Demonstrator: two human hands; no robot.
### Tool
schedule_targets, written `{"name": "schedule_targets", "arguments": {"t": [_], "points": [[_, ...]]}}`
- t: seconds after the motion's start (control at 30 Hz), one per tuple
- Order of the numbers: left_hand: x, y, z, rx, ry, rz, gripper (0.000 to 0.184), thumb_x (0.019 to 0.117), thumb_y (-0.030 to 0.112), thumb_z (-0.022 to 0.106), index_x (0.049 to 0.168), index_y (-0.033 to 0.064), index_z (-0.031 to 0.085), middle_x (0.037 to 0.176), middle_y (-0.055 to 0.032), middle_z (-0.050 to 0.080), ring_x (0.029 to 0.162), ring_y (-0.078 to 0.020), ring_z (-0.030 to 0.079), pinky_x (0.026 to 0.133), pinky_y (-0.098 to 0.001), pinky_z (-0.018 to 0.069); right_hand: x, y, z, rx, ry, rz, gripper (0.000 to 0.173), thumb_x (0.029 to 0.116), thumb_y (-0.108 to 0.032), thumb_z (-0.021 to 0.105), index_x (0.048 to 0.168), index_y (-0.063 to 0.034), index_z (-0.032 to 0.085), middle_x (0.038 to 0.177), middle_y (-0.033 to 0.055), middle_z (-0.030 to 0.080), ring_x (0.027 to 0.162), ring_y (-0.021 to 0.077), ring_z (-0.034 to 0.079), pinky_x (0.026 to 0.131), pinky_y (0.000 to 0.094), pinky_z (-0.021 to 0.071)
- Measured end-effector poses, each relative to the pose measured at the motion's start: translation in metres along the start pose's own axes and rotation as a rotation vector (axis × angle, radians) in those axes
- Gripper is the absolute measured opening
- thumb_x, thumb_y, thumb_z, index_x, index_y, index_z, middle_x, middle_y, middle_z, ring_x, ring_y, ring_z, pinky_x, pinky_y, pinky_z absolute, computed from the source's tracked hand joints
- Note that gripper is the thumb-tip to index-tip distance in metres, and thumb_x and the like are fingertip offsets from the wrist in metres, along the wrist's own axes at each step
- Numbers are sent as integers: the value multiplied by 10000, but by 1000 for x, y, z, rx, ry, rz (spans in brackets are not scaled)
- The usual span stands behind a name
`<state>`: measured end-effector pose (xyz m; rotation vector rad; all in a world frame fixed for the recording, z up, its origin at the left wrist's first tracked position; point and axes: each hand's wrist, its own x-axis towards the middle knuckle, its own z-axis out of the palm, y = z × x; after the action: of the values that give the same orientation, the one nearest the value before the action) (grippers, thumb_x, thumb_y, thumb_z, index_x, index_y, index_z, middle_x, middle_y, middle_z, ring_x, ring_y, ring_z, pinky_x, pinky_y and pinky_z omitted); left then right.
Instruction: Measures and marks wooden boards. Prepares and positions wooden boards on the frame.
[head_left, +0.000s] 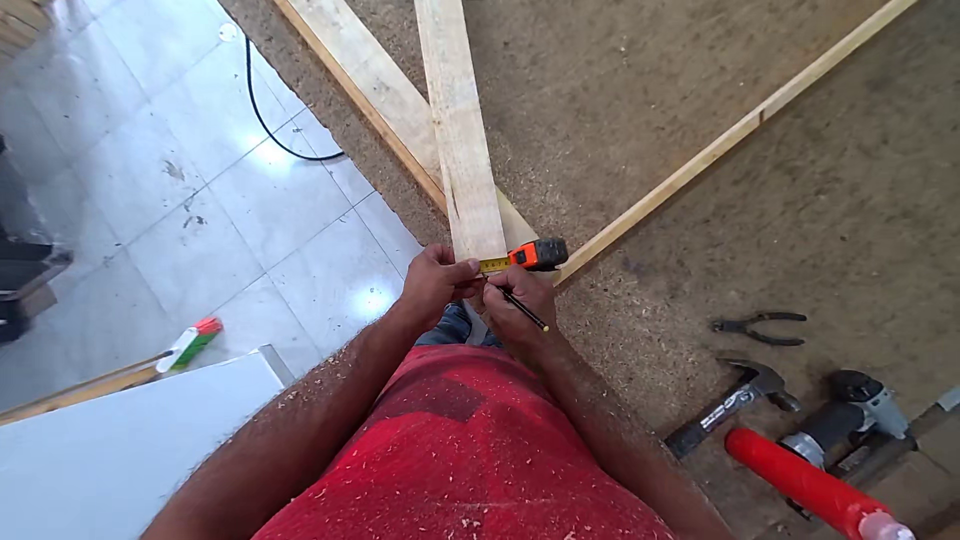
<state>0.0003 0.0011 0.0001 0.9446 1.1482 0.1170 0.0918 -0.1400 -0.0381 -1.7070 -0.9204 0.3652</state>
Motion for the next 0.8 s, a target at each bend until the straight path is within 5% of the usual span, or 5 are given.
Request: {"name": "schedule_targets", "arguments": {"t": [0.8], "points": [[1, -1, -2, 9, -12, 1, 303, 942, 52, 728, 1123, 3, 488, 980, -179, 704, 803, -280, 752, 738, -420, 657, -4, 2, -4, 29, 26, 4, 35, 861, -85, 678, 837, -77, 701, 720, 8, 673, 612, 72, 621, 535, 262, 536]]}}
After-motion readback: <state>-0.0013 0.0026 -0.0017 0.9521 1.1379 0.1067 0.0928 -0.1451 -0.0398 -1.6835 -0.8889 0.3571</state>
